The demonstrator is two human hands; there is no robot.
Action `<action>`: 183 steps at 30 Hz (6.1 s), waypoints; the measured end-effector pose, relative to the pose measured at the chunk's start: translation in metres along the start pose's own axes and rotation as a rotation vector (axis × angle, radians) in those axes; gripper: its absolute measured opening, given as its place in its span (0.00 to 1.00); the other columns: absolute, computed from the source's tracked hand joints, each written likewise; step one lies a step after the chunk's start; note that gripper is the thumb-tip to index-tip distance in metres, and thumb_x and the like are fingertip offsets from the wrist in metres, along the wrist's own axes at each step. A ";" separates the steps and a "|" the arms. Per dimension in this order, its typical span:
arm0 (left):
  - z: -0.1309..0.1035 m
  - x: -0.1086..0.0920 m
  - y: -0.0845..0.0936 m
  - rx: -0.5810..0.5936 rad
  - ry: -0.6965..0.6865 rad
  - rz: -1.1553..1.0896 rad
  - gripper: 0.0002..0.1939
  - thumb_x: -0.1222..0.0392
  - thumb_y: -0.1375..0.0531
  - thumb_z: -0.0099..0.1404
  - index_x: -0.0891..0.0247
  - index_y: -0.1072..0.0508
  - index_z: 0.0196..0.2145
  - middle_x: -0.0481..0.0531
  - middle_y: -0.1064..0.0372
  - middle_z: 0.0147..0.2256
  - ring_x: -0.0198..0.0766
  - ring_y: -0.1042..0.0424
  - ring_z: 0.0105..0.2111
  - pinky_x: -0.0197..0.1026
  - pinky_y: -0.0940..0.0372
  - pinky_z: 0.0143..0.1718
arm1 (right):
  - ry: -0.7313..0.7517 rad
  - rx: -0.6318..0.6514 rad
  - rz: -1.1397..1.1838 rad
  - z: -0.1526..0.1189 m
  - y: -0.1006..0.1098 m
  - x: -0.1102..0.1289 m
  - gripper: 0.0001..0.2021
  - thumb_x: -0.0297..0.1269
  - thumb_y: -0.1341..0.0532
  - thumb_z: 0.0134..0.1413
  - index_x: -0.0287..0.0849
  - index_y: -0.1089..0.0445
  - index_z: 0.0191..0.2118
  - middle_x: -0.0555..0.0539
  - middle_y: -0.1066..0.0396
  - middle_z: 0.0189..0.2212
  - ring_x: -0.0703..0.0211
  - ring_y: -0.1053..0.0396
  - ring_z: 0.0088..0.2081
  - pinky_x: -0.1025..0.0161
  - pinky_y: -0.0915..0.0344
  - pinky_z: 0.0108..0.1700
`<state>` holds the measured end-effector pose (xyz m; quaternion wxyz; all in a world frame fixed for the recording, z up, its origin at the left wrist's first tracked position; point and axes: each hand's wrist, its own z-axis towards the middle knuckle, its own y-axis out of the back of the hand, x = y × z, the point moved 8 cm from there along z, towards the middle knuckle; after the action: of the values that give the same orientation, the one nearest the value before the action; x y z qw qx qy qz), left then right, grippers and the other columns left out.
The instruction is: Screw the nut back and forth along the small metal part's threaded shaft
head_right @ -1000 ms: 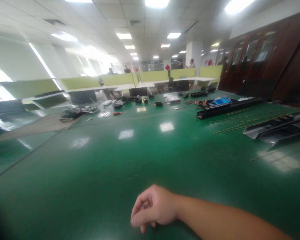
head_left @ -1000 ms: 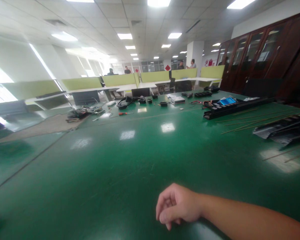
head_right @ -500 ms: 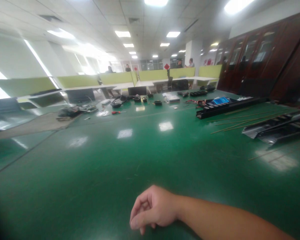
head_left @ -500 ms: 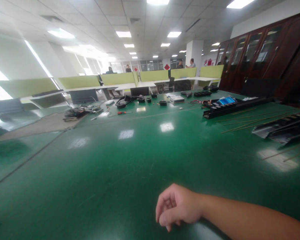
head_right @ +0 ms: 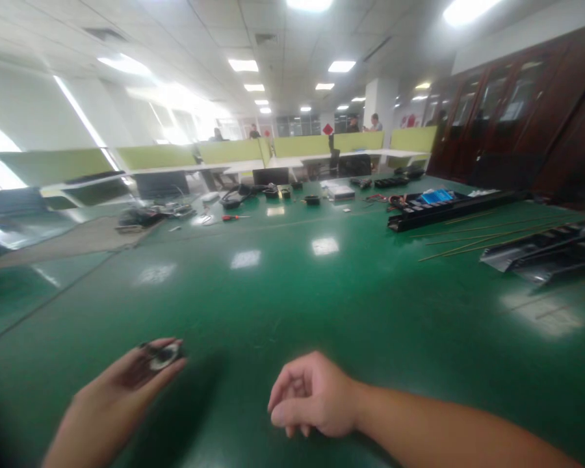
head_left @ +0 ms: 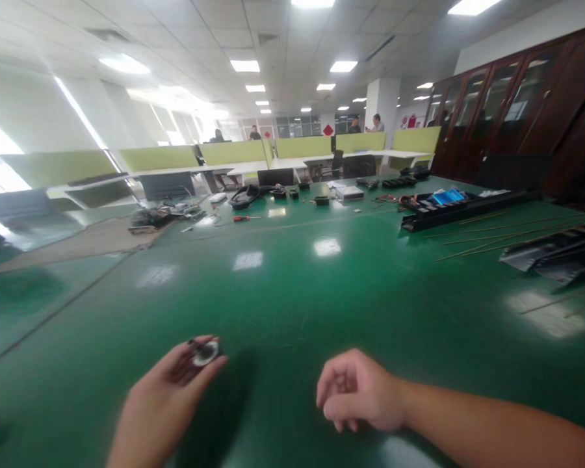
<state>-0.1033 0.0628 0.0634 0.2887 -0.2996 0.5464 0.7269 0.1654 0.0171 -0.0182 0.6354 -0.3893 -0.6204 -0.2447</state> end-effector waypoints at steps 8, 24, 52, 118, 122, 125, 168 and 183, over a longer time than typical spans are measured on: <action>-0.006 -0.093 -0.126 0.337 -0.197 -0.261 0.13 0.57 0.34 0.56 0.59 0.23 0.40 0.51 0.23 0.40 0.44 0.23 0.41 0.45 0.29 0.48 | 0.208 -0.544 -0.080 -0.004 0.049 0.016 0.22 0.25 0.38 0.48 0.43 0.39 0.51 0.53 0.34 0.33 0.66 0.37 0.27 0.66 0.39 0.31; -0.025 -0.087 -0.138 0.402 -0.600 -0.249 0.17 0.68 0.32 0.57 0.53 0.25 0.42 0.43 0.23 0.37 0.34 0.23 0.35 0.31 0.32 0.39 | 0.109 -0.446 -0.329 -0.005 0.036 0.018 0.23 0.19 0.41 0.47 0.46 0.37 0.49 0.52 0.32 0.39 0.65 0.35 0.32 0.67 0.39 0.35; -0.025 -0.085 -0.138 0.392 -0.546 -0.178 0.16 0.63 0.28 0.53 0.54 0.20 0.40 0.46 0.20 0.35 0.38 0.22 0.33 0.35 0.29 0.37 | 0.039 -0.419 -0.325 -0.005 0.038 0.012 0.04 0.29 0.38 0.54 0.41 0.31 0.37 0.53 0.34 0.26 0.64 0.39 0.28 0.66 0.41 0.34; -0.030 -0.087 -0.130 0.268 -0.664 -0.118 0.13 0.57 0.31 0.59 0.52 0.23 0.43 0.44 0.20 0.35 0.38 0.22 0.31 0.37 0.28 0.32 | 0.059 -0.438 -0.334 -0.002 0.042 0.024 0.03 0.31 0.36 0.51 0.40 0.30 0.33 0.51 0.29 0.28 0.61 0.32 0.31 0.66 0.38 0.35; -0.029 -0.085 -0.129 0.254 -0.664 -0.107 0.13 0.57 0.31 0.59 0.52 0.23 0.43 0.44 0.20 0.36 0.38 0.21 0.32 0.37 0.28 0.32 | 0.045 -0.437 -0.328 -0.003 0.042 0.022 0.03 0.32 0.36 0.52 0.40 0.30 0.34 0.52 0.30 0.28 0.62 0.34 0.30 0.66 0.39 0.33; -0.028 -0.083 -0.129 0.249 -0.662 -0.097 0.13 0.57 0.31 0.59 0.52 0.22 0.43 0.44 0.20 0.36 0.39 0.21 0.33 0.37 0.27 0.34 | 0.048 -0.430 -0.332 -0.003 0.042 0.023 0.03 0.31 0.36 0.52 0.40 0.30 0.34 0.52 0.30 0.28 0.61 0.34 0.31 0.66 0.39 0.34; -0.027 -0.086 -0.124 0.228 -0.647 -0.089 0.11 0.56 0.32 0.59 0.54 0.21 0.41 0.47 0.20 0.34 0.40 0.21 0.31 0.38 0.27 0.32 | 0.023 -0.407 -0.215 -0.002 0.044 0.013 0.05 0.34 0.36 0.54 0.41 0.33 0.34 0.54 0.33 0.24 0.63 0.37 0.27 0.66 0.42 0.31; -0.026 -0.086 -0.122 0.197 -0.644 -0.074 0.10 0.55 0.32 0.59 0.53 0.21 0.40 0.46 0.20 0.34 0.40 0.20 0.31 0.37 0.26 0.33 | 0.012 -0.404 -0.147 -0.002 0.045 0.008 0.06 0.36 0.36 0.54 0.41 0.34 0.34 0.54 0.33 0.23 0.65 0.37 0.25 0.67 0.42 0.31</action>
<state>0.0470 0.0583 0.0464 0.5004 -0.0448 0.4834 0.7169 0.2034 0.0428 -0.0188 0.5287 -0.4611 -0.5814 -0.4121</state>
